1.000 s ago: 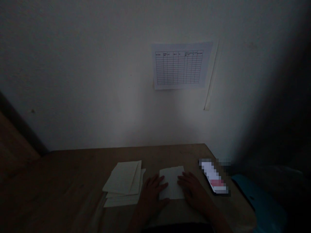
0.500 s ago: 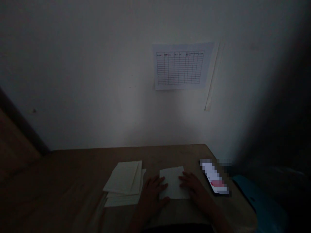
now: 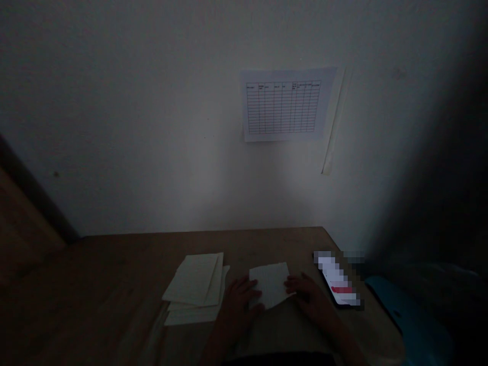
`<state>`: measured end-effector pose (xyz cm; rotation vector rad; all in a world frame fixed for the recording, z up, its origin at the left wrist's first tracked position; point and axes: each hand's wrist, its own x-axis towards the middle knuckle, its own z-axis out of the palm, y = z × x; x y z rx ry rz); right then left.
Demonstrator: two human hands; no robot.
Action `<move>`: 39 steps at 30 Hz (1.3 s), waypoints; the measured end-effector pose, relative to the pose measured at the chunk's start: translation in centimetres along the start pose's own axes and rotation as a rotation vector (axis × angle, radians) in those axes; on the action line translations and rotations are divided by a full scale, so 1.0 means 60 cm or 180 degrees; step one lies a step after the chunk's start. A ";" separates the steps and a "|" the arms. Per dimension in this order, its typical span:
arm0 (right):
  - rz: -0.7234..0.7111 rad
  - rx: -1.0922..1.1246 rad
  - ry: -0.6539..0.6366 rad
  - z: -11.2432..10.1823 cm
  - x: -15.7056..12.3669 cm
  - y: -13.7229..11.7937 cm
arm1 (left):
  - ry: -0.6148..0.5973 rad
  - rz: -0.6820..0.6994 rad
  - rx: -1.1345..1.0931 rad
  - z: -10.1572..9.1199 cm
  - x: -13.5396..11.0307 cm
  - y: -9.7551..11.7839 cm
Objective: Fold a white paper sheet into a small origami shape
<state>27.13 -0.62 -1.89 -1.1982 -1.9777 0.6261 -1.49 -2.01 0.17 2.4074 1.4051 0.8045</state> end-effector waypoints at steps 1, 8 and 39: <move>0.0121 0.0014 -0.0044 -0.002 0.001 -0.002 | 0.0018 0.0039 -0.0051 0.001 -0.001 -0.003; 0.0901 -0.0078 0.0261 0.008 -0.004 0.008 | 0.0407 -0.0464 -0.0440 0.025 -0.006 -0.023; -0.0237 -0.0907 -0.0301 0.014 -0.004 -0.035 | 0.0347 -0.0072 0.0196 0.014 -0.002 0.008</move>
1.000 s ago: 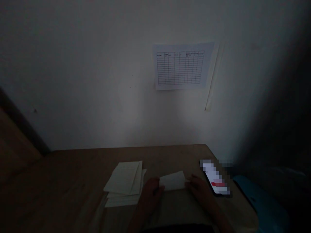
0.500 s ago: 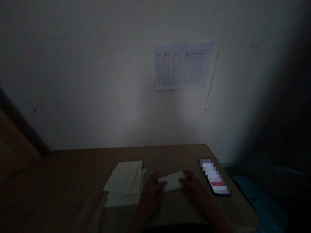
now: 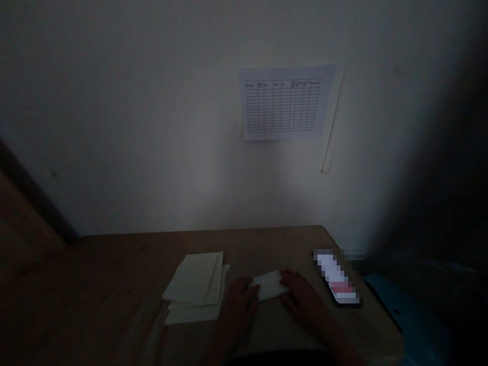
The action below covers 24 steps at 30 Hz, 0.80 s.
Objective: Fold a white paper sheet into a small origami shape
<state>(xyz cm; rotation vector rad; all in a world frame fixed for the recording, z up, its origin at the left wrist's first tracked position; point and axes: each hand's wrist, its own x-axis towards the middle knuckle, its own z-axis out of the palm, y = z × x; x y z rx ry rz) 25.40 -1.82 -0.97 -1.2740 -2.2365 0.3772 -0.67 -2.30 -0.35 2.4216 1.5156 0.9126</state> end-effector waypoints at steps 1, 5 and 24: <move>-0.0006 0.0014 -0.0031 0.000 0.001 -0.001 | 0.0005 0.0005 0.0000 0.001 0.000 -0.001; -0.0003 0.0003 -0.0054 -0.003 0.005 -0.005 | 0.0011 -0.0017 -0.0012 0.005 -0.001 -0.005; 0.0123 -0.0155 -0.0020 0.006 0.002 0.001 | 0.0021 -0.0052 0.0084 0.004 0.002 -0.001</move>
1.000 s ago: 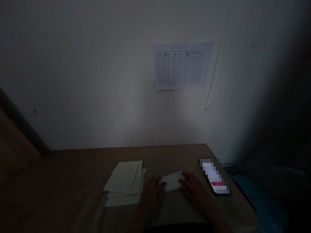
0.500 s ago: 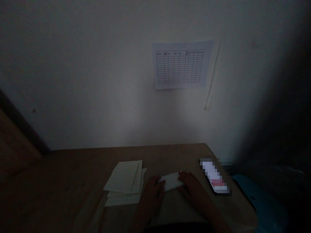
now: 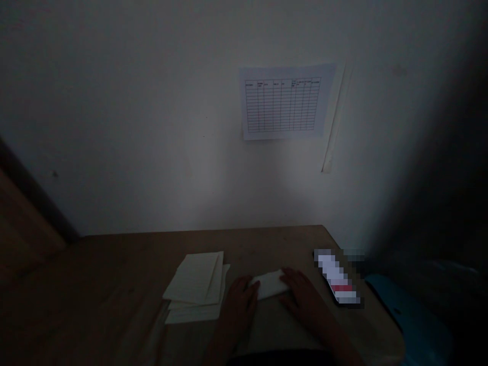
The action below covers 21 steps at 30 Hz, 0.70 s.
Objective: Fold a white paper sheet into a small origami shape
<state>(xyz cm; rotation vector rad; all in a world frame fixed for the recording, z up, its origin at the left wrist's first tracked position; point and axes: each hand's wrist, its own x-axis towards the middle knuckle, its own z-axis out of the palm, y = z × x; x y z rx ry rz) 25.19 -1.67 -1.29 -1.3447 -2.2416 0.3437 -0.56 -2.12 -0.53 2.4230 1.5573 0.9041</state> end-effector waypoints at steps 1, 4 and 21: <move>0.0005 -0.0005 0.0028 0.001 0.000 0.001 | -0.0006 0.0015 0.0018 0.000 0.000 0.000; 0.0042 -0.0017 0.0091 0.003 0.001 0.002 | -0.0028 0.0055 0.0083 0.001 0.000 -0.002; -0.0030 -0.0070 -0.0226 -0.009 0.003 -0.007 | 0.0130 0.0055 0.0195 0.010 -0.004 -0.003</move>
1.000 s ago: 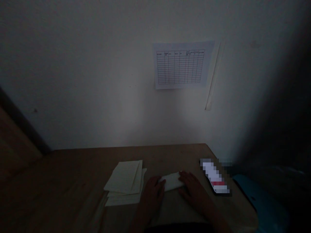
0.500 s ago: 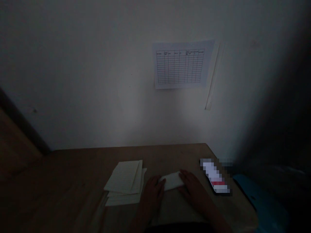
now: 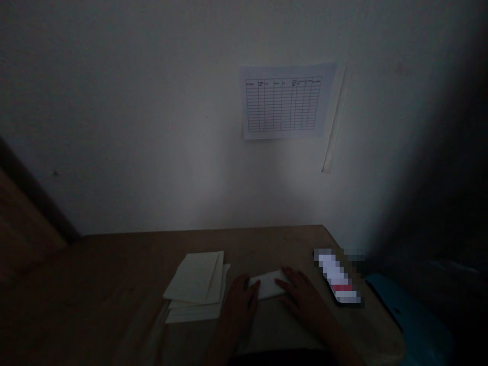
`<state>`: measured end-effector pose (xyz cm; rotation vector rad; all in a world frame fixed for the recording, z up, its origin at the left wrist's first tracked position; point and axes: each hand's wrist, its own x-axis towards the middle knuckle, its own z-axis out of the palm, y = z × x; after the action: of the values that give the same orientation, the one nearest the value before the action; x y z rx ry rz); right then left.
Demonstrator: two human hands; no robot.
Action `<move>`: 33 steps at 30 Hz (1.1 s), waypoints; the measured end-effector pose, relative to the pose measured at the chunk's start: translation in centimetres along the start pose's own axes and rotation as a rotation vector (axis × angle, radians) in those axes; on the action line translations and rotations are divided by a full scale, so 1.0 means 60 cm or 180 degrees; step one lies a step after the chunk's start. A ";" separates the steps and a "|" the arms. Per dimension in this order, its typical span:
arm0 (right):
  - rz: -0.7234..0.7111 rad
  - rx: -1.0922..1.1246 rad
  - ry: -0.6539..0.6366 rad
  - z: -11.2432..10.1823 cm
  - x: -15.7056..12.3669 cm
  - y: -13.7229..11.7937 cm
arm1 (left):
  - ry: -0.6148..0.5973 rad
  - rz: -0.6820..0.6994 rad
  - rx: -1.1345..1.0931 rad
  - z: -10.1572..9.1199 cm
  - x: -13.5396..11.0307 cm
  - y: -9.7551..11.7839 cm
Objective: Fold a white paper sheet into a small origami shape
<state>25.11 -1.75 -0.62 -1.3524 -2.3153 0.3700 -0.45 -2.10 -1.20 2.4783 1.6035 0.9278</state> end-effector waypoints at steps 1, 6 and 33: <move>0.0027 -0.0003 -0.0008 0.000 0.000 0.000 | 0.0004 -0.0016 -0.0018 -0.001 0.000 0.001; 0.0146 -0.0026 0.0165 0.005 0.000 0.002 | -0.0011 -0.0051 -0.0009 -0.004 0.001 0.004; 0.0354 -0.0466 0.0319 0.007 0.003 0.004 | -0.0028 -0.0073 0.0196 0.005 -0.001 0.000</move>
<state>24.98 -1.47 -1.03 -1.5378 -2.2276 0.1644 -0.28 -2.09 -1.50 2.4945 1.6790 0.8764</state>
